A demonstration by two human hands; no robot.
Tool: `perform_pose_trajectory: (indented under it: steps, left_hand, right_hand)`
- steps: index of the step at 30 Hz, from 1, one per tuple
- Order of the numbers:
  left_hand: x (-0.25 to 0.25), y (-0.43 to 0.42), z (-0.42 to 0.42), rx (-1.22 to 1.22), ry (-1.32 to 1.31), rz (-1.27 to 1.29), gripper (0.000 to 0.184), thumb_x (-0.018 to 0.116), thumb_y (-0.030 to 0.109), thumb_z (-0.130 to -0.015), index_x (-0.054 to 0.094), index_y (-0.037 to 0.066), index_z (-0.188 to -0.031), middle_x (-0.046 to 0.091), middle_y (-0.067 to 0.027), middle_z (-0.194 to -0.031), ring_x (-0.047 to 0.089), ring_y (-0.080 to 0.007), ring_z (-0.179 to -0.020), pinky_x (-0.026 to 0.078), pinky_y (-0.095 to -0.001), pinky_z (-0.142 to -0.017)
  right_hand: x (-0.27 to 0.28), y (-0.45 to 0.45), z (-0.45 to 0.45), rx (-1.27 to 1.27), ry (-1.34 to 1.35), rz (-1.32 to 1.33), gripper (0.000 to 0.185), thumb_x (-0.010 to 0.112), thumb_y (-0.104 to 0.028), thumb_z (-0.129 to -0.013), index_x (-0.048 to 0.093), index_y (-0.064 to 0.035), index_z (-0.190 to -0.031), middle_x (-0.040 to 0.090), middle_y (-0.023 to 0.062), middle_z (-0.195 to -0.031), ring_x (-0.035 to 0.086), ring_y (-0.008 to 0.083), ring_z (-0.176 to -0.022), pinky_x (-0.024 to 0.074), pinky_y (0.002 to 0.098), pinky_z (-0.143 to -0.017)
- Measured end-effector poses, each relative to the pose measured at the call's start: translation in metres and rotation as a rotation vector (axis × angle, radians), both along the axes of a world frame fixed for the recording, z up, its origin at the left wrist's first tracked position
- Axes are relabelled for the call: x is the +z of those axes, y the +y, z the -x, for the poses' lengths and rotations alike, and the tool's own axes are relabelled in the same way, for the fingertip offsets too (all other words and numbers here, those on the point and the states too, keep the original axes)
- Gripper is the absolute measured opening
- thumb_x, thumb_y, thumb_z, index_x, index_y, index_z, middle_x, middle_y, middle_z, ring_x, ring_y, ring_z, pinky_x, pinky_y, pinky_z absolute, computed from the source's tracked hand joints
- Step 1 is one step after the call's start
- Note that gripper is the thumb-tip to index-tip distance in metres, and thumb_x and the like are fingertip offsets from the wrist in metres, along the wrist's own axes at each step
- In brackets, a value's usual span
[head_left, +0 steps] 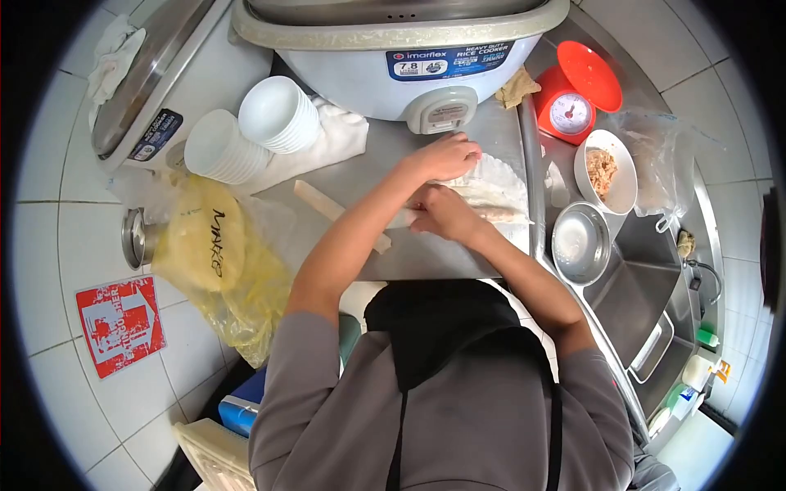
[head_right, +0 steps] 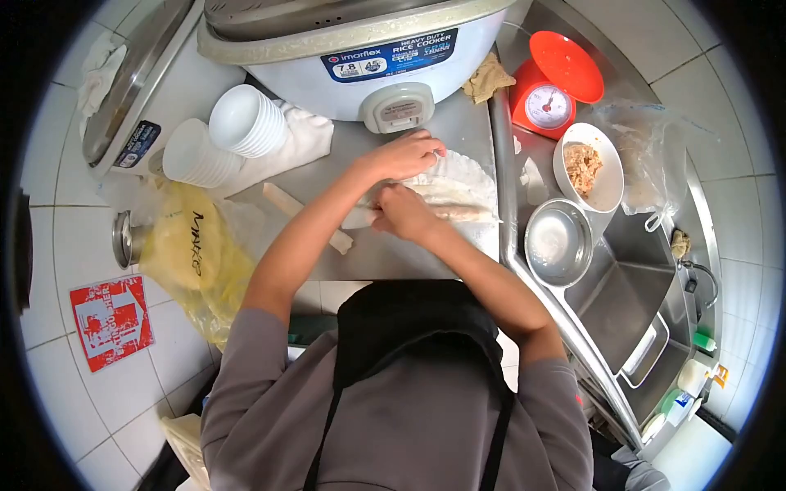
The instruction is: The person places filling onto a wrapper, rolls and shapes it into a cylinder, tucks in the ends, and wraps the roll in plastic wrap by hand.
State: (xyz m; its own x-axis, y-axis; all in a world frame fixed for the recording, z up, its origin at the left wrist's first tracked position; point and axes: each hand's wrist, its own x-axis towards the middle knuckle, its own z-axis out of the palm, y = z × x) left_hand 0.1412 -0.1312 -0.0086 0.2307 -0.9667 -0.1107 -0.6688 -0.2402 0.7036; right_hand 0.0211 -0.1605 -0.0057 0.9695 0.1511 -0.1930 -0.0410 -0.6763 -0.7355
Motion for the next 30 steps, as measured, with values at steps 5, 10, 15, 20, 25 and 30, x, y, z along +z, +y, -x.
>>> perform_pose_trajectory:
  steps: [5,10,15,20,25,30]
  left_hand:
    - [-0.001,0.000,0.002,0.013,0.013,-0.007,0.031,0.041,0.016,-0.088,0.057,0.008,-0.113,0.051,-0.0145,-0.111,0.048,-0.0309,-0.111,0.038,-0.0377,-0.096]
    - [-0.003,-0.001,0.002,0.005,-0.006,-0.013,0.031,0.041,0.017,-0.088,0.057,0.008,-0.114,0.051,-0.0143,-0.111,0.047,-0.0307,-0.112,0.038,-0.0376,-0.097]
    - [-0.001,-0.002,0.003,0.023,-0.036,-0.039,0.031,0.042,0.017,-0.088,0.057,0.009,-0.114,0.051,-0.0147,-0.112,0.046,-0.0311,-0.114,0.037,-0.0374,-0.098]
    - [0.000,0.001,0.004,0.010,-0.020,-0.005,0.032,0.043,0.017,-0.087,0.057,0.009,-0.114,0.050,-0.0151,-0.114,0.044,-0.0314,-0.116,0.036,-0.0383,-0.099]
    - [-0.001,0.002,0.005,0.008,-0.041,0.005,0.032,0.043,0.017,-0.087,0.056,0.008,-0.115,0.049,-0.0145,-0.116,0.043,-0.0310,-0.117,0.036,-0.0391,-0.100]
    - [-0.005,0.009,0.011,0.026,-0.095,0.087,0.033,0.042,0.012,-0.086,0.056,0.007,-0.115,0.050,-0.0132,-0.115,0.046,-0.0301,-0.114,0.038,-0.0382,-0.097]
  right_hand:
    - [-0.003,0.009,0.007,-0.049,-0.078,0.136,0.029,0.076,-0.010,-0.062,0.064,0.0016,-0.085,0.066,0.0154,-0.084,0.062,0.0322,-0.083,0.0500,0.0400,-0.076]
    - [0.000,0.011,0.008,-0.025,-0.033,0.159,0.029,0.077,-0.014,-0.063,0.066,-0.0020,-0.087,0.065,0.0156,-0.087,0.061,0.0314,-0.088,0.0500,0.0401,-0.078]
    - [0.012,0.000,0.012,-0.077,0.074,0.028,0.032,0.077,-0.012,-0.062,0.064,-0.0004,-0.088,0.065,0.0157,-0.089,0.061,0.0323,-0.089,0.0483,0.0406,-0.079]
    - [0.011,-0.018,0.030,-0.080,-0.132,0.138,0.026,0.075,-0.009,-0.062,0.065,-0.0033,-0.086,0.061,0.0131,-0.090,0.058,0.0308,-0.091,0.0482,0.0400,-0.080]
    - [0.011,-0.025,0.037,-0.048,-0.194,0.148,0.030,0.074,-0.008,-0.062,0.064,-0.0037,-0.090,0.061,0.0119,-0.092,0.058,0.0305,-0.092,0.0488,0.0401,-0.081]
    - [0.013,-0.029,0.039,-0.053,-0.126,0.242,0.027,0.074,-0.009,-0.063,0.064,-0.0047,-0.088,0.058,0.0100,-0.096,0.055,0.0290,-0.096,0.0491,0.0405,-0.080]
